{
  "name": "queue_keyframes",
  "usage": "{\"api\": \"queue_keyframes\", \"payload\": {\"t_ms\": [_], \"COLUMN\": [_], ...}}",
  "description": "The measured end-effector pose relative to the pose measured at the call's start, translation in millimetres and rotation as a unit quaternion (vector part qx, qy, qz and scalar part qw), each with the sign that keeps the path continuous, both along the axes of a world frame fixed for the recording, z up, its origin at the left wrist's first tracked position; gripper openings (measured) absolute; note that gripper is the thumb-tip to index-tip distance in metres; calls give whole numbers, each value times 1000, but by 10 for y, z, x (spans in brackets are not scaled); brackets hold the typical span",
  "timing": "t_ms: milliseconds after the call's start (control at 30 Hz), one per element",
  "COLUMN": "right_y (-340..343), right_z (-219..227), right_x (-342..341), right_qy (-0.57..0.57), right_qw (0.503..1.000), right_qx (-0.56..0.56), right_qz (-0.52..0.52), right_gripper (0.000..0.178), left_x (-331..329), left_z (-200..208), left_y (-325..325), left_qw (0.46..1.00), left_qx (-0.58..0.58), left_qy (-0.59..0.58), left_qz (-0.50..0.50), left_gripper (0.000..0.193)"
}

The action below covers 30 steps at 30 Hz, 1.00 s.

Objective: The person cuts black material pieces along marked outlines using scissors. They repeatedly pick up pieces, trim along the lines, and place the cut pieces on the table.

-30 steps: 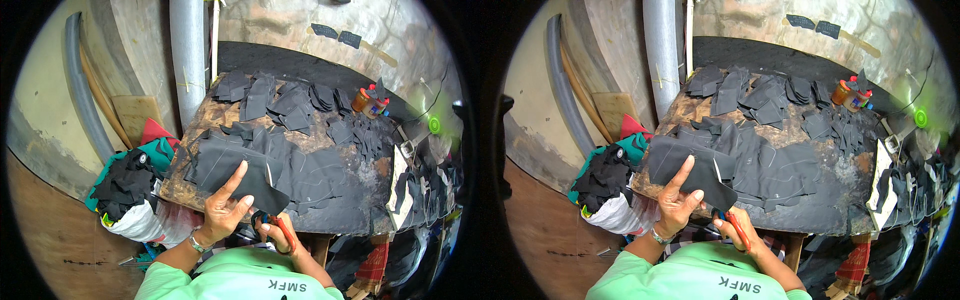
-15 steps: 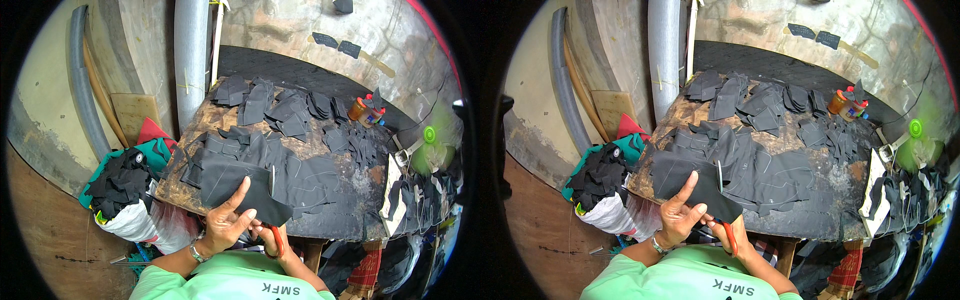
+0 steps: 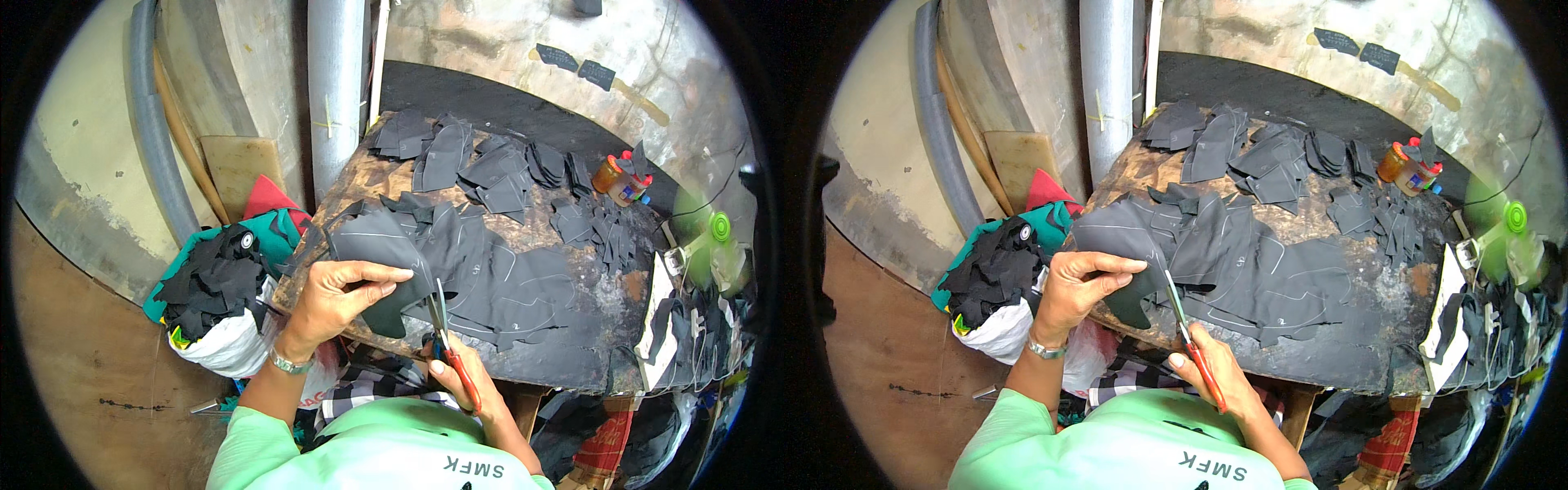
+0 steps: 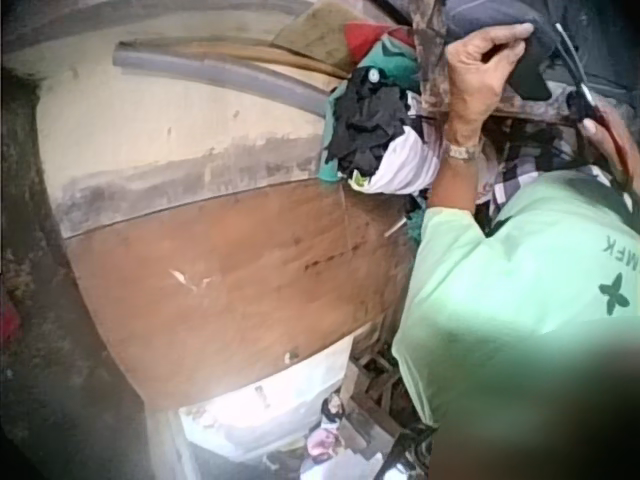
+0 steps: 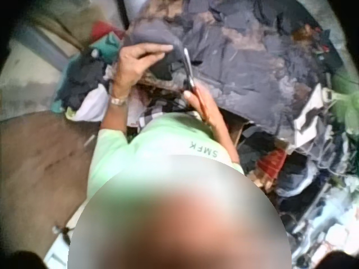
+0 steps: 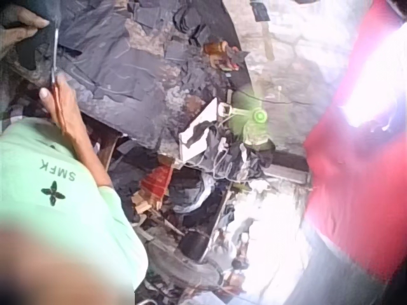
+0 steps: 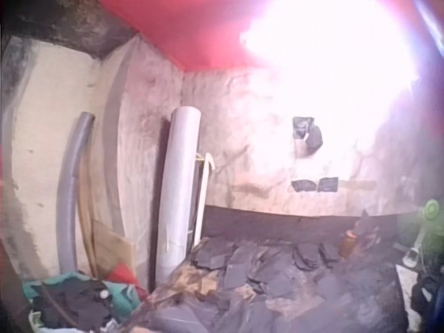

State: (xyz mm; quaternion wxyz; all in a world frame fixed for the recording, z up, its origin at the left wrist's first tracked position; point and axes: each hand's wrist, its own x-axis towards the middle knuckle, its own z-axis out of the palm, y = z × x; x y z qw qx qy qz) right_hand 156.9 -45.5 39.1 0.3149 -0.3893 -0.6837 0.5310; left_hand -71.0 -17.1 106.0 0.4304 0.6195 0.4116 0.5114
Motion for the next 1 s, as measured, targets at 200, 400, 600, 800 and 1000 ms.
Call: {"api": "queue_keyframes", "payload": {"t_ms": [200, 400, 600, 800, 1000], "right_y": [-9, -60, -114, 15, -116], "right_z": [-26, -108, -105, -63, -23], "right_x": [-66, -94, -114, -107, -133], "right_qy": [-25, -29, 16, 10, 53], "right_qw": [1000, 999, 998, 999, 994], "right_qx": [14, 7, -52, 12, -89], "right_qz": [-6, -43, -43, -33, -43], "right_gripper": [44, 27, 23, 31, 27], "left_x": [-66, -78, -77, 1, 25], "left_z": [2, -66, -60, -70, -95], "left_y": [-37, -33, -31, -120, -117], "left_qw": [999, 999, 998, 995, 997], "left_qx": [-2, -1, -2, -16, -14], "left_qy": [18, 21, 21, 22, 17], "left_qz": [-27, -30, -53, -92, -68], "left_gripper": [22, 24, 25, 25, 25]}}
